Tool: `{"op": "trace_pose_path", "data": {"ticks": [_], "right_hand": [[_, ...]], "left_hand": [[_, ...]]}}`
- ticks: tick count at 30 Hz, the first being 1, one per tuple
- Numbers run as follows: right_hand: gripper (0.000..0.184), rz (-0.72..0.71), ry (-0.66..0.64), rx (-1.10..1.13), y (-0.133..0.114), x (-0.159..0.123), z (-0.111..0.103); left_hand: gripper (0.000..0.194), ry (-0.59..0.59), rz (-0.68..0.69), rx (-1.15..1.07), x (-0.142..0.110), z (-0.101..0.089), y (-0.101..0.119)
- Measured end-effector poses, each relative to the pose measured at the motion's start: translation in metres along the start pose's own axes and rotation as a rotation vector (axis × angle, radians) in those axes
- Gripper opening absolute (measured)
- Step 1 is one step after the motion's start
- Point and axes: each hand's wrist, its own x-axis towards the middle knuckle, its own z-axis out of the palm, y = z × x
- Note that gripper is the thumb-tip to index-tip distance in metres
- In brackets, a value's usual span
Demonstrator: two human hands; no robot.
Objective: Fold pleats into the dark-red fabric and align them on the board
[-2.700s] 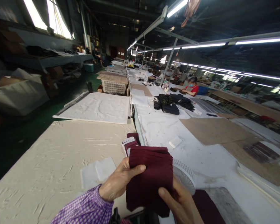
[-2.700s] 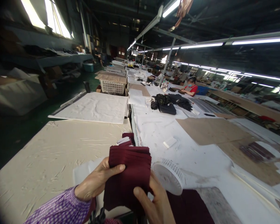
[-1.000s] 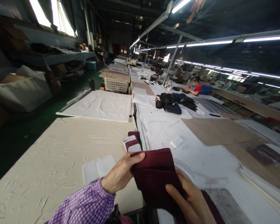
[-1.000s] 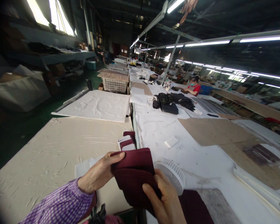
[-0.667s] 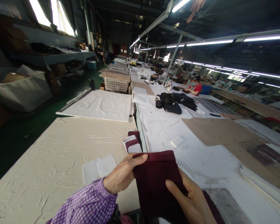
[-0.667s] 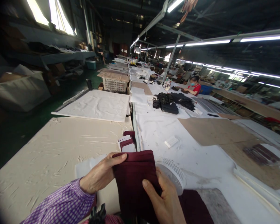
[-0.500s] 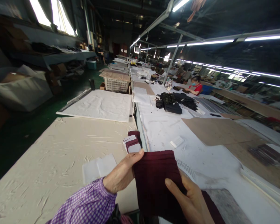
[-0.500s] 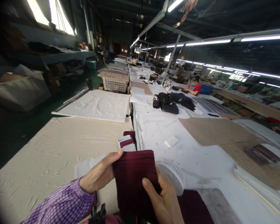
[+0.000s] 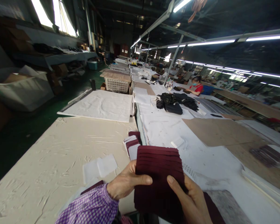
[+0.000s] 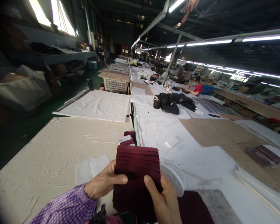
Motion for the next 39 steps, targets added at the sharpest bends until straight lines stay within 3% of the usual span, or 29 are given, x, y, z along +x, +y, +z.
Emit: {"op": "trace_pose_path", "data": {"ticks": [9,16,21,25,30,34,39], "right_hand": [[0.039,-0.04,0.022,-0.102,0.012,0.004,0.0],[0.064,-0.031,0.079,0.09,0.01,0.002,0.001],[0.045,-0.037,0.07,0.116,0.007,0.003,0.002],[0.034,0.001,0.104,0.012,0.009,0.006,0.002],[0.04,-0.007,0.204,-0.039,0.012,0.009,0.005],[0.061,-0.066,0.232,0.039,0.013,0.006,0.008],[0.05,-0.109,0.187,-0.108,0.017,0.003,0.003]], "left_hand": [[0.025,0.175,-0.03,-0.024,0.001,0.006,-0.004],[0.029,0.08,-0.054,0.054,-0.001,0.0,0.005],[0.029,0.086,-0.063,0.07,-0.003,-0.001,0.008],[0.029,0.109,-0.088,0.025,-0.004,0.001,0.007],[0.032,0.133,-0.124,-0.033,-0.004,0.004,0.005],[0.031,0.152,-0.137,-0.067,-0.003,0.002,0.005],[0.03,0.144,-0.123,-0.086,-0.003,-0.001,0.009]]}}
